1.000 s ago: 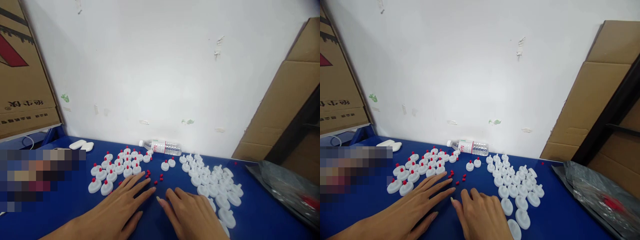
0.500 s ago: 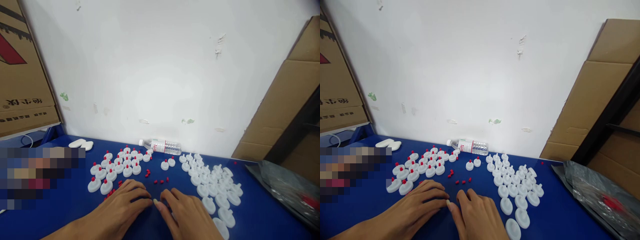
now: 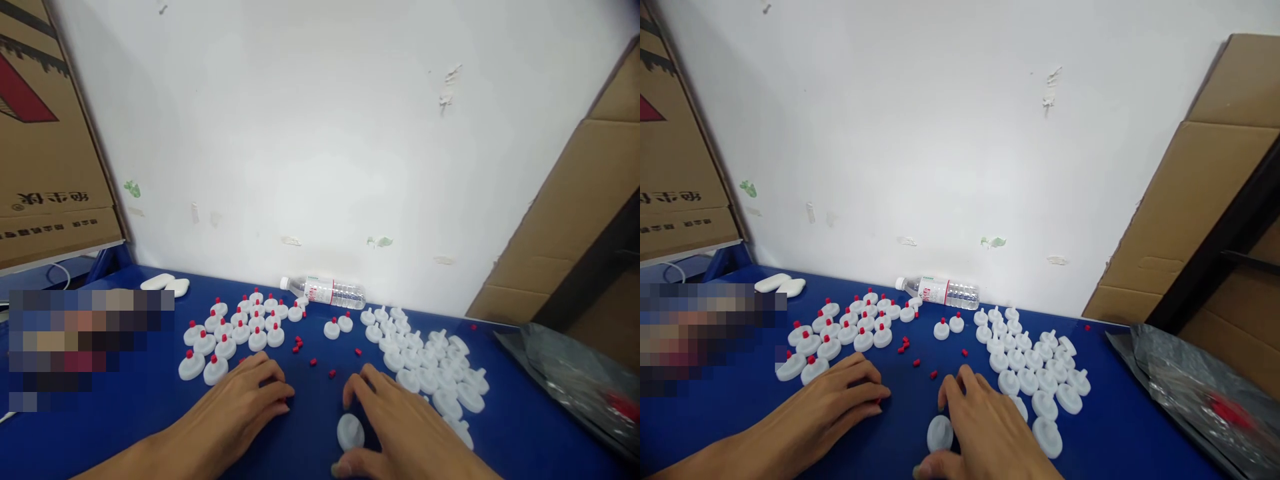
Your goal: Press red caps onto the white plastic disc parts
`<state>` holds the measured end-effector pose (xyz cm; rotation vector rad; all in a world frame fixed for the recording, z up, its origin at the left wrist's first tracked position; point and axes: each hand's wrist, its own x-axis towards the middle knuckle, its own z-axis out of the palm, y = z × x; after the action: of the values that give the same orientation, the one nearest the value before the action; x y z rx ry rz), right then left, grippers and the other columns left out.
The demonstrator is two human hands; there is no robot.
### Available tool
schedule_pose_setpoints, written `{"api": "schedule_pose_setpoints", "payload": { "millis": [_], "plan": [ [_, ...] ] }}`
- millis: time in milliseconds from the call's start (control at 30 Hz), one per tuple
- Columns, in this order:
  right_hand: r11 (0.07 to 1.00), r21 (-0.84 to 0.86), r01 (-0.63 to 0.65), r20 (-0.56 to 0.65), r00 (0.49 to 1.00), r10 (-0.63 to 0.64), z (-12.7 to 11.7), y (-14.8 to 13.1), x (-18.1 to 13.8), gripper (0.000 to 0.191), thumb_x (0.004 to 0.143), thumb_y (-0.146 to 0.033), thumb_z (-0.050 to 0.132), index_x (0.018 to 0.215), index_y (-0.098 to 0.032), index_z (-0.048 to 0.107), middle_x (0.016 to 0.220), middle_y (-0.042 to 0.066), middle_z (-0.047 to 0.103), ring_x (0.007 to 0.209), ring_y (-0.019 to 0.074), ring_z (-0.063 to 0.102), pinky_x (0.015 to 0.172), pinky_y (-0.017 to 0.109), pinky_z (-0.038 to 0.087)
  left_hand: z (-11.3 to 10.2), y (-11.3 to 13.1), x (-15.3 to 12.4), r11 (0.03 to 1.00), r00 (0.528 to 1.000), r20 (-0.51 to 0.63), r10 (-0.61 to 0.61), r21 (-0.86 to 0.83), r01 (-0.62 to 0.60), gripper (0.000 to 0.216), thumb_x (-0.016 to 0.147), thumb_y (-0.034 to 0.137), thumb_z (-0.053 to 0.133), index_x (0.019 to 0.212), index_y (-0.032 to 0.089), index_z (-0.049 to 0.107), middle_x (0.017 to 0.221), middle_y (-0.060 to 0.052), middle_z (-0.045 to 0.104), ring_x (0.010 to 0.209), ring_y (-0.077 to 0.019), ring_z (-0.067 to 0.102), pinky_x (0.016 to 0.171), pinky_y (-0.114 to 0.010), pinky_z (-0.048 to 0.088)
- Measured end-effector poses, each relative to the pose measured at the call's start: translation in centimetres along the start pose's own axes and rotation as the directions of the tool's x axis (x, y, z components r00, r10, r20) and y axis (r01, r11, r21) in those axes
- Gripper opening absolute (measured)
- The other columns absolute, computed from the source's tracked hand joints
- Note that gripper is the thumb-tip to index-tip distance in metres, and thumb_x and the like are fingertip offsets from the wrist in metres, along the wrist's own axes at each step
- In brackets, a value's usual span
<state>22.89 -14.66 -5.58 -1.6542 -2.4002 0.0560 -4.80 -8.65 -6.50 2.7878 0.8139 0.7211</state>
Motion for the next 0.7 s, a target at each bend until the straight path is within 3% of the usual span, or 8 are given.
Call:
{"api": "schedule_pose_setpoints", "payload": {
  "millis": [100,233,400,500,700],
  "plan": [
    [1.0,-0.001,0.032,0.024,0.999,-0.031,-0.4,-0.3,0.4,0.042,0.076,-0.037,0.095,0.103,-0.024,0.066,0.098,-0.001,0.07,0.08,0.0213,0.076,0.066,0.032,0.06,0.4,-0.3,0.0,1.0,0.999,-0.035,0.01,-0.004,-0.01,0.035,0.115,0.036,0.041,0.102,0.024,0.071,0.099,-0.004,0.069,0.091,-0.0199,0.065,0.077,-0.026,0.053],
    [0.973,-0.152,0.174,-0.12,0.974,-0.193,0.7,-1.0,0.7,0.046,0.077,-0.032,0.094,0.109,-0.023,0.062,0.097,-0.001,0.071,0.075,0.0222,0.076,0.06,0.031,0.056,0.4,-0.3,0.0,1.0,1.0,0.031,-0.006,-0.005,0.006,0.038,0.116,0.039,0.037,0.1,0.024,0.069,0.098,-0.003,0.068,0.091,-0.0201,0.065,0.079,-0.028,0.053],
    [0.957,-0.172,0.233,-0.274,0.922,-0.274,2.0,-1.7,0.6,0.054,0.078,-0.018,0.086,0.121,-0.026,0.054,0.103,-0.003,0.072,0.08,0.0212,0.076,0.067,0.033,0.059,0.4,0.0,-0.5,0.993,0.997,0.016,-0.079,-0.088,0.08,0.024,0.114,0.027,0.043,0.126,0.031,0.064,0.115,-0.001,0.067,0.1,-0.018,0.07,0.089,-0.026,0.058],
    [0.953,-0.178,0.244,-0.306,0.907,-0.29,2.4,-1.8,0.5,0.052,0.082,-0.021,0.079,0.127,-0.027,0.052,0.112,0.0,0.071,0.089,0.023,0.077,0.07,0.035,0.062,0.6,0.3,-1.0,0.982,0.994,0.003,-0.111,-0.151,0.11,0.034,0.112,0.022,0.045,0.141,0.036,0.055,0.12,0.001,0.068,0.1,-0.0158,0.074,0.089,-0.023,0.059],
    [0.951,-0.147,0.27,-0.36,0.881,-0.306,2.3,-2.1,0.6,0.06,0.079,-0.024,0.084,0.13,-0.025,0.053,0.11,-0.001,0.072,0.089,0.0227,0.077,0.073,0.036,0.064,0.3,1.4,-1.0,0.981,0.996,-0.088,-0.001,-0.193,-0.016,0.032,0.113,0.024,0.049,0.14,0.037,0.059,0.119,0.001,0.072,0.102,-0.0128,0.075,0.094,-0.018,0.059]
  ]
}}
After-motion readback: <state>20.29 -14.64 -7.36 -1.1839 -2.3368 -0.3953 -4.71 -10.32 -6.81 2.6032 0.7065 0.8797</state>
